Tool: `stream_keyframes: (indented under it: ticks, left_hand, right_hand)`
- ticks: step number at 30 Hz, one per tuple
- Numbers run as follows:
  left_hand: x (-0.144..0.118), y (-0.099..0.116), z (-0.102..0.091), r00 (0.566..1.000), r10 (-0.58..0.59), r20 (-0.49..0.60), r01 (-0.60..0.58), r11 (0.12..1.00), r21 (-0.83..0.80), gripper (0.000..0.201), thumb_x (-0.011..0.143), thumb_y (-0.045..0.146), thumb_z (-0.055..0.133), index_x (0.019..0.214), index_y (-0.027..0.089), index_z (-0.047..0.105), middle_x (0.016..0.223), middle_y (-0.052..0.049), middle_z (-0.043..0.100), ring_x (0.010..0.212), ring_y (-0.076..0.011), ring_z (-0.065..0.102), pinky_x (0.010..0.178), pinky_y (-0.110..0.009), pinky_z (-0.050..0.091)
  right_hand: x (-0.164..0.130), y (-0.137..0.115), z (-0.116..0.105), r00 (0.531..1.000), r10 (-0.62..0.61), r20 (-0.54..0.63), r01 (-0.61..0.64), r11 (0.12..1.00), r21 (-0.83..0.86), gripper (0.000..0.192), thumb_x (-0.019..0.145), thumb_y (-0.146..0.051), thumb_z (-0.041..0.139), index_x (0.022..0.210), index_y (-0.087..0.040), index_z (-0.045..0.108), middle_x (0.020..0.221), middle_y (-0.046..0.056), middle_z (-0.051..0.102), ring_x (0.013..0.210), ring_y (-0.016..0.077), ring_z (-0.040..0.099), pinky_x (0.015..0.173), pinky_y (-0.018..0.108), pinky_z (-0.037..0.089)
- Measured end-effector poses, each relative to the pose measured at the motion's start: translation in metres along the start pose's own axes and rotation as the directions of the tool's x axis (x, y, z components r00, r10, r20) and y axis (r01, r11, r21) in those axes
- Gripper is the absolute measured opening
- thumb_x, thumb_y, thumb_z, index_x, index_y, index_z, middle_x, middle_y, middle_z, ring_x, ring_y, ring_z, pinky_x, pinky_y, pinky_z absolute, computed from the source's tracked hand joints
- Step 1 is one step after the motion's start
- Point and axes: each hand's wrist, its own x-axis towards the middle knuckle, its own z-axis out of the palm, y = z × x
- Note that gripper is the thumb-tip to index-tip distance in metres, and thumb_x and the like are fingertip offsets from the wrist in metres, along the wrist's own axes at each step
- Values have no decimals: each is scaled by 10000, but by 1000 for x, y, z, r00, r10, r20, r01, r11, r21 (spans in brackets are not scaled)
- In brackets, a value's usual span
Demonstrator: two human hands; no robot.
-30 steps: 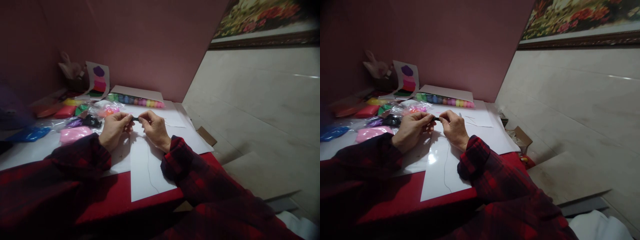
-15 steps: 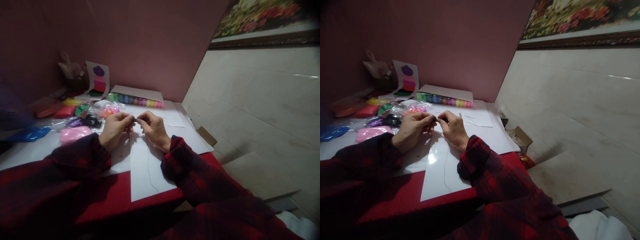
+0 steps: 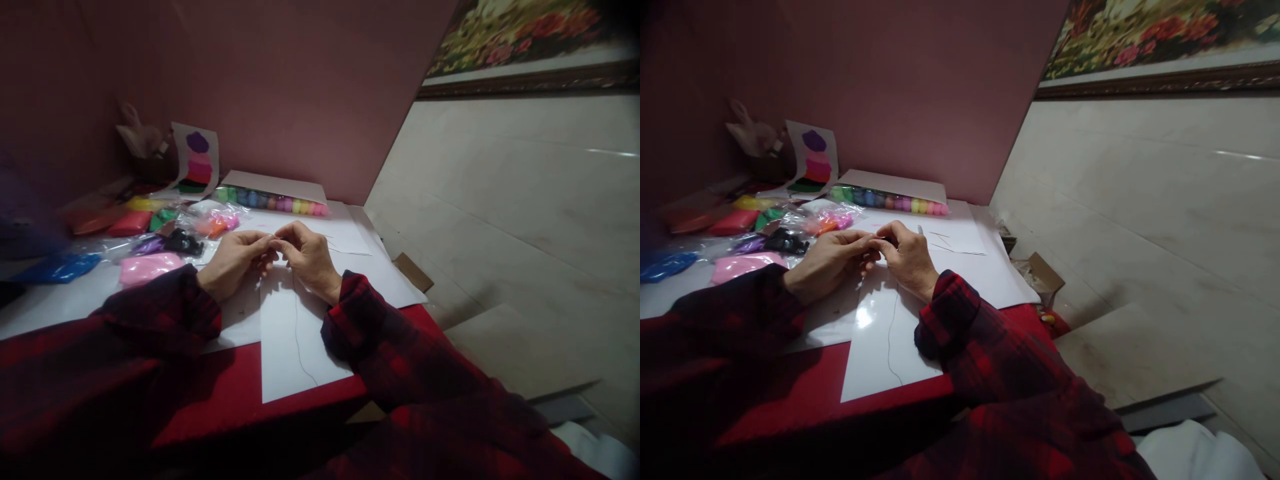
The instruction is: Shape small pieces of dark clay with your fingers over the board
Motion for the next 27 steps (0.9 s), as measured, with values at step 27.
stream_keyframes:
  ticks: [27]
  left_hand:
    - [0, 1, 1, 990, -44, 132, 56, 995, -87, 302, 707, 340, 858, 774, 92, 697, 680, -65, 656, 516, -128, 594, 447, -222, 485]
  right_hand:
    - [6, 6, -2, 978, -200, -67, 191, 974, -119, 54, 871, -161, 727, 860, -213, 717, 814, -6, 673, 751, 135, 592, 752, 297, 502]
